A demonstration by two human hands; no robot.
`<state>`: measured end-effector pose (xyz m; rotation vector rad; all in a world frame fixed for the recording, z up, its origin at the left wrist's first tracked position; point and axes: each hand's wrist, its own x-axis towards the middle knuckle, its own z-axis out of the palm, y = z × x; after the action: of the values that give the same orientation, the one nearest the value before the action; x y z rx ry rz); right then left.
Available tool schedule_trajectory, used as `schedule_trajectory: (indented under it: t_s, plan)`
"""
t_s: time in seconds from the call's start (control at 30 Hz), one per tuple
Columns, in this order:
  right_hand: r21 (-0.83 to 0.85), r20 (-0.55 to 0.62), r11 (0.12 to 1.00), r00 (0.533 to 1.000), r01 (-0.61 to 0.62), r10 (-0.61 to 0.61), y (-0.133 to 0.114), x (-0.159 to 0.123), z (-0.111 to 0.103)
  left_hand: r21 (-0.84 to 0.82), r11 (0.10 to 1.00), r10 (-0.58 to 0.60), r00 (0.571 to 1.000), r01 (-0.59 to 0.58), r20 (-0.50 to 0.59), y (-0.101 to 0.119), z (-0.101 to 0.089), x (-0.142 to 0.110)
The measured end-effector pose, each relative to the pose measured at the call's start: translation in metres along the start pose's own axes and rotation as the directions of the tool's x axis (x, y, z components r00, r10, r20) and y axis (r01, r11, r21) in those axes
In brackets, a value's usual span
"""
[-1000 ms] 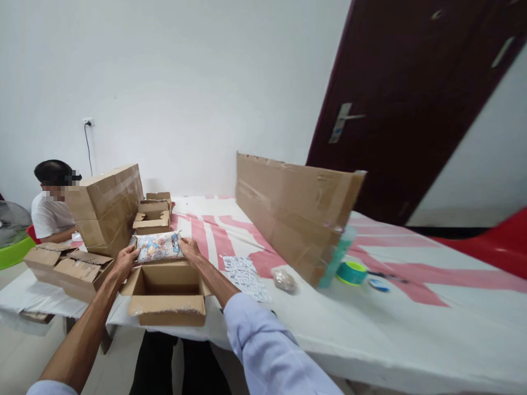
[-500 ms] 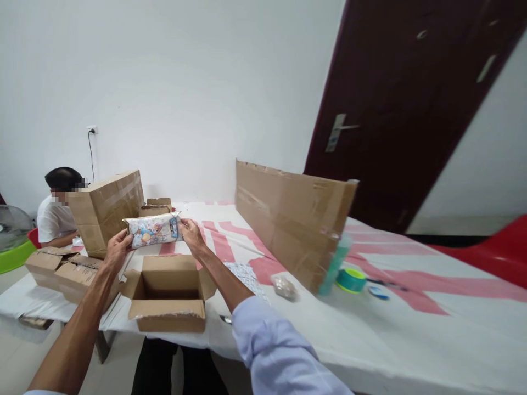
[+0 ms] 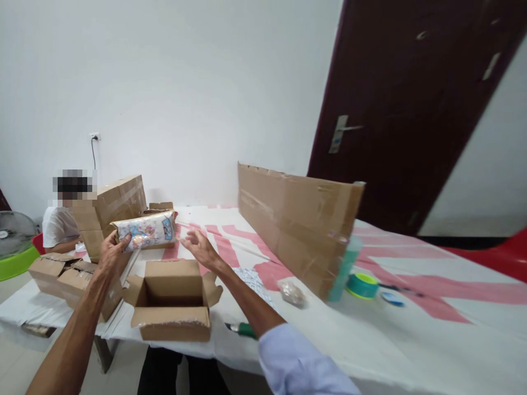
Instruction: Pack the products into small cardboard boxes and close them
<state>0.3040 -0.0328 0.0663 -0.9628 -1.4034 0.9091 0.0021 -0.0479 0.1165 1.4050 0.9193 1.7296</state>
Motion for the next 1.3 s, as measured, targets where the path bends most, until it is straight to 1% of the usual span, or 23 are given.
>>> schedule_trajectory:
  t_s: [0.07,0.1,0.17,0.2,0.27,0.33,0.5,0.63,0.73,0.83,0.9,0.97,1.03,1.17,1.23,1.3]
  plan:
    - [-0.215,0.02,0.974,0.996,-0.076,0.083,0.017,-0.022,-0.02,0.004,1.0,0.026,0.998,-0.026,-0.064,0.001,-0.013,0.005]
    - [-0.292,0.031,0.948,0.99,-0.123,0.138,0.025,-0.032,-0.028,0.009,0.999,0.034,0.995,-0.034,-0.089,0.001,-0.019,0.008]
    - [-0.347,0.084,0.921,0.973,-0.175,0.217,0.04,-0.047,-0.039,0.03,0.999,0.039,0.992,-0.035,-0.124,0.0,-0.03,0.01]
    - [-0.342,0.134,0.923,0.964,-0.173,0.231,0.045,-0.053,-0.041,0.044,0.999,0.036,0.99,-0.03,-0.134,-0.001,-0.034,0.01]
    - [-0.302,0.227,0.942,0.949,-0.146,0.219,0.05,-0.059,-0.039,0.078,0.997,0.027,0.99,-0.016,-0.141,-0.007,-0.039,0.008]
    - [-0.255,0.269,0.957,0.94,-0.139,0.208,0.049,-0.064,-0.036,0.113,0.994,0.012,0.991,0.003,-0.137,-0.015,-0.041,0.004]
    - [-0.145,0.294,0.979,0.938,-0.145,0.183,0.031,-0.081,-0.036,0.176,0.981,-0.063,0.991,0.084,-0.12,-0.045,-0.039,0.0]
    - [-0.097,0.301,0.982,0.936,-0.162,0.184,0.018,-0.095,-0.039,0.202,0.962,-0.164,0.981,0.183,-0.106,-0.077,-0.037,-0.003]
    - [-0.089,0.301,0.985,0.938,-0.15,0.17,0.017,-0.1,-0.039,0.222,0.941,-0.241,0.967,0.255,-0.086,-0.103,-0.034,-0.007]
    - [-0.147,0.246,0.984,0.96,-0.096,0.13,0.022,-0.099,-0.04,0.237,0.926,-0.288,0.956,0.292,-0.055,-0.128,-0.028,-0.007]
    - [-0.188,0.215,0.978,0.968,-0.089,0.129,0.026,-0.099,-0.041,0.235,0.924,-0.299,0.953,0.301,-0.045,-0.143,-0.022,-0.001]
    - [-0.209,0.212,0.972,0.965,-0.11,0.155,0.029,-0.1,-0.044,0.232,0.924,-0.3,0.952,0.305,-0.055,-0.158,-0.017,0.011]
    - [-0.225,0.209,0.965,0.961,-0.135,0.183,0.032,-0.102,-0.046,0.232,0.924,-0.294,0.952,0.305,-0.082,-0.174,-0.013,0.027]
    - [-0.269,0.158,0.947,0.961,-0.178,0.226,0.038,-0.106,-0.05,0.249,0.916,-0.286,0.947,0.314,-0.144,-0.21,-0.007,0.061]
    - [-0.299,0.13,0.933,0.96,-0.2,0.247,0.041,-0.107,-0.051,0.264,0.903,-0.301,0.938,0.338,-0.171,-0.225,-0.006,0.071]
    - [-0.323,0.113,0.921,0.957,-0.218,0.266,0.042,-0.108,-0.052,0.27,0.891,-0.327,0.928,0.366,-0.178,-0.236,-0.006,0.075]
